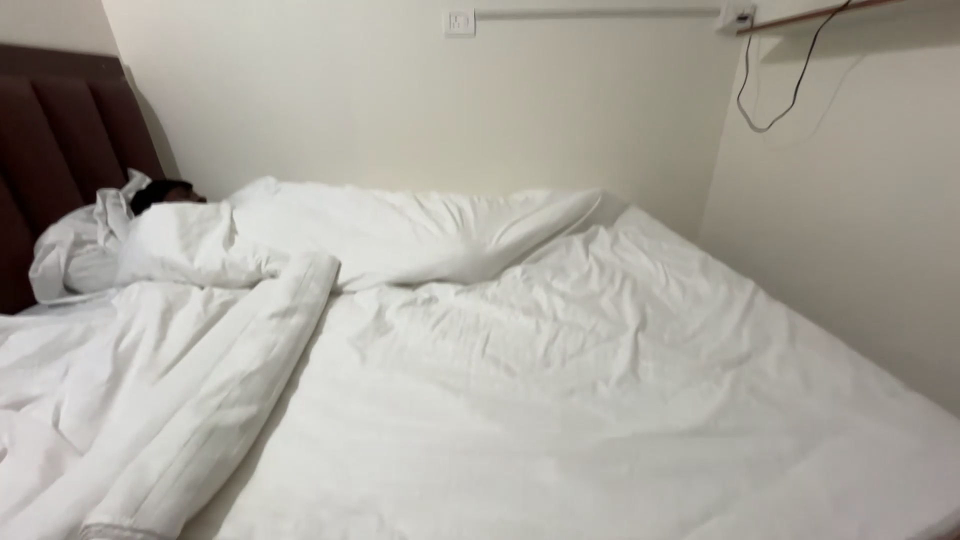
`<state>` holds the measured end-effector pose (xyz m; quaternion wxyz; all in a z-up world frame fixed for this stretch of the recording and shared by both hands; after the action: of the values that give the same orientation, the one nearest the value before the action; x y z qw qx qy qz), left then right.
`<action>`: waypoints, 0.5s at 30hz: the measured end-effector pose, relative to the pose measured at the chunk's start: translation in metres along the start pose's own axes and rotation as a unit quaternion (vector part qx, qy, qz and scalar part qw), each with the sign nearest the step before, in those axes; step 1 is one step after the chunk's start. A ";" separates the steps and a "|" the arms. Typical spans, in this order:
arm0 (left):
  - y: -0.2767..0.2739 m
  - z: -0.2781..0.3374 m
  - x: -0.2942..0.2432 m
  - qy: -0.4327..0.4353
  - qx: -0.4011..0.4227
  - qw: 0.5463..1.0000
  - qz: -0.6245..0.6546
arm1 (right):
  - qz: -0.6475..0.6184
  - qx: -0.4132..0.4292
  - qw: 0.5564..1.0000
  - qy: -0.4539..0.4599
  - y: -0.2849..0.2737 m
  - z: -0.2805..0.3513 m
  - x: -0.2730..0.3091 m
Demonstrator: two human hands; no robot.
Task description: The person folds a white towel on a bed, rolling it into a tight cylinder and smoothing it out. They then unfold a striped orange and white towel, align it, and fold it into a neat rectangular shape.
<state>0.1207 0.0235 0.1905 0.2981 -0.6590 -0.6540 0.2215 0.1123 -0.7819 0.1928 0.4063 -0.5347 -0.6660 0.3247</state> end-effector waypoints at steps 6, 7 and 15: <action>-0.079 -0.089 -0.004 -0.030 -0.085 0.995 0.039 | -0.024 -0.066 0.998 0.003 -0.073 -0.053 0.170; -0.091 -0.101 -0.003 -0.034 -0.106 0.993 0.043 | -0.017 -0.120 0.993 0.000 -0.094 -0.062 0.183; -0.006 -0.018 -0.011 -0.094 0.119 0.988 -0.006 | 0.050 -0.083 0.993 0.061 -0.037 0.006 0.159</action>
<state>0.1288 0.0108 0.2066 0.3128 -0.5915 -0.6520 0.3566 0.0753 -0.6348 0.2528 0.3831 -0.6184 -0.6370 0.2551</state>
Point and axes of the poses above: each hand's wrist, its own z-axis away from the middle knuckle, its own y-axis out of the palm, x = y × z, the point moved 9 cm from there along -z, towards the middle knuckle, and after that the axes turned 15 degrees about -z, right-handed, at the moved point
